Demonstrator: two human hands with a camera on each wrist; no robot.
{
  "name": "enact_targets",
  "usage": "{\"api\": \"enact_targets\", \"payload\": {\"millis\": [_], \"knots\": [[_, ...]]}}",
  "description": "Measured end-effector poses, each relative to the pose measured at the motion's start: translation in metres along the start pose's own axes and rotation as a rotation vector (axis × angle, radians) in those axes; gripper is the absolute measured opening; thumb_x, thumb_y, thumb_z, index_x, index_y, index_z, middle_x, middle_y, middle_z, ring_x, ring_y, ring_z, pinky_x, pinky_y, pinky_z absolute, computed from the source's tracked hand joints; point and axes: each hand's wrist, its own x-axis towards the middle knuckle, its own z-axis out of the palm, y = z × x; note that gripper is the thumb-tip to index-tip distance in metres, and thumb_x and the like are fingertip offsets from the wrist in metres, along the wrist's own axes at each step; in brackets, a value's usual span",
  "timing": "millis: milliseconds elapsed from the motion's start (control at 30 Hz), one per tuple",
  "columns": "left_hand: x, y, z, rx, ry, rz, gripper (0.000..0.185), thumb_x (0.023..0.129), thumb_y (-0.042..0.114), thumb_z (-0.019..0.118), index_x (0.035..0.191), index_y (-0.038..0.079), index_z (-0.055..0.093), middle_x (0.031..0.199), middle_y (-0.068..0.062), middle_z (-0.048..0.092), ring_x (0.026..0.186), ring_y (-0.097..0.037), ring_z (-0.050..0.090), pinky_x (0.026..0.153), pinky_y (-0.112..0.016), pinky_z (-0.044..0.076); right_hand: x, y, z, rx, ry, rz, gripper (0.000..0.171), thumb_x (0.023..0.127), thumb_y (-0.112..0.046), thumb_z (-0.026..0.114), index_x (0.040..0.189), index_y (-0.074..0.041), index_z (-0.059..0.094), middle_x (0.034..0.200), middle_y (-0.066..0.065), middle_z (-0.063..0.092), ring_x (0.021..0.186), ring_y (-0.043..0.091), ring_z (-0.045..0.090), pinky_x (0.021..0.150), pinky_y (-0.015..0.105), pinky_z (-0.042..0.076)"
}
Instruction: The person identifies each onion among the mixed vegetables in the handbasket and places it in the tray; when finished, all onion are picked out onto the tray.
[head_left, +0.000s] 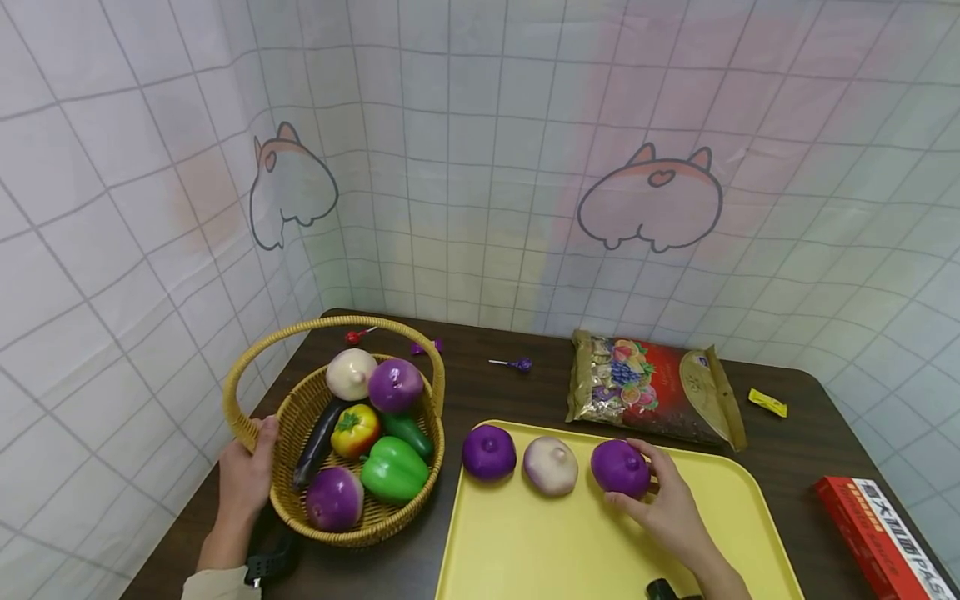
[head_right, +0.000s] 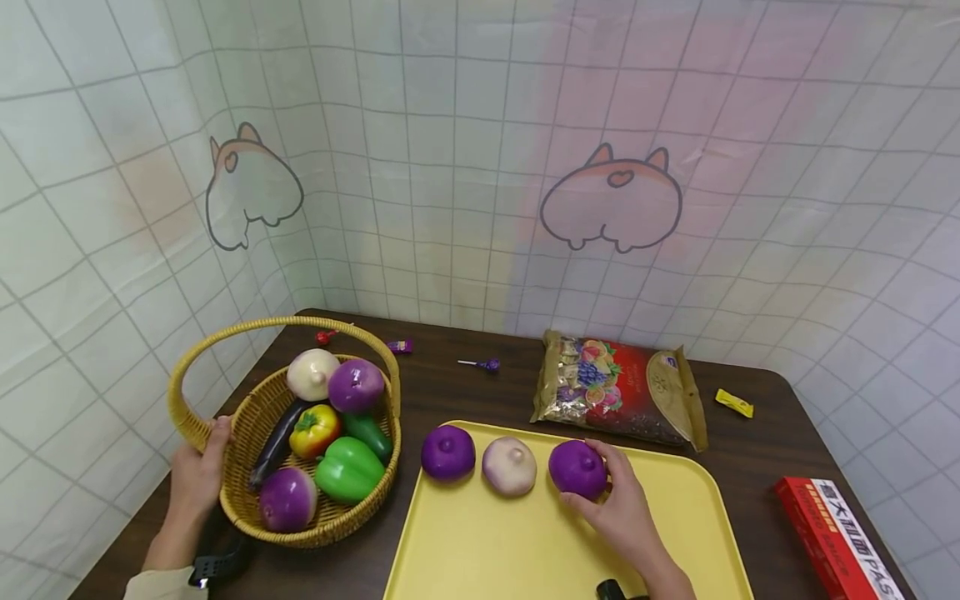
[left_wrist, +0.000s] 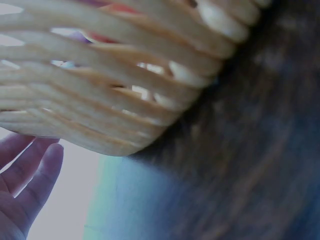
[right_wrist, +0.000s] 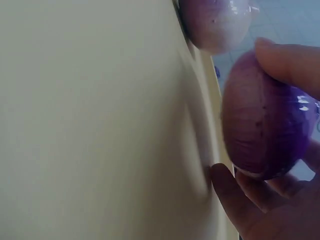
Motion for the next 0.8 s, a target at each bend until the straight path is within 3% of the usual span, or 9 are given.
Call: {"api": "enact_targets", "payload": {"millis": [233, 567, 800], "knots": [[-0.0004, 0.0002, 0.0002, -0.002, -0.004, -0.014, 0.035, 0.101, 0.031, 0.052, 0.074, 0.009, 0.052, 0.057, 0.002, 0.038, 0.050, -0.011, 0.038, 0.049, -0.026, 0.032, -0.0031, 0.0002, -0.0033, -0.014, -0.066, -0.006, 0.082, 0.075, -0.028, 0.086, 0.142, -0.010, 0.042, 0.136, 0.018, 0.045, 0.114, 0.035, 0.055, 0.089, 0.044, 0.051], [-0.0002, 0.0003, -0.0002, -0.008, -0.003, -0.017, 0.036, 0.101, 0.032, 0.051, 0.075, 0.008, 0.053, 0.057, 0.002, 0.040, 0.051, -0.011, 0.040, 0.050, -0.025, 0.032, -0.0019, 0.0024, -0.0020, -0.018, -0.085, -0.059, 0.081, 0.077, -0.026, 0.085, 0.143, -0.007, 0.042, 0.136, 0.018, 0.048, 0.117, 0.036, 0.055, 0.092, 0.047, 0.049], [0.0000, 0.0004, -0.0002, -0.014, -0.007, -0.022, 0.035, 0.101, 0.032, 0.051, 0.076, 0.007, 0.053, 0.058, 0.001, 0.040, 0.052, -0.010, 0.040, 0.049, -0.025, 0.032, -0.0029, 0.0017, -0.0019, -0.020, -0.102, -0.045, 0.084, 0.076, -0.025, 0.085, 0.144, -0.008, 0.039, 0.139, 0.019, 0.045, 0.118, 0.037, 0.053, 0.094, 0.051, 0.046]]}}
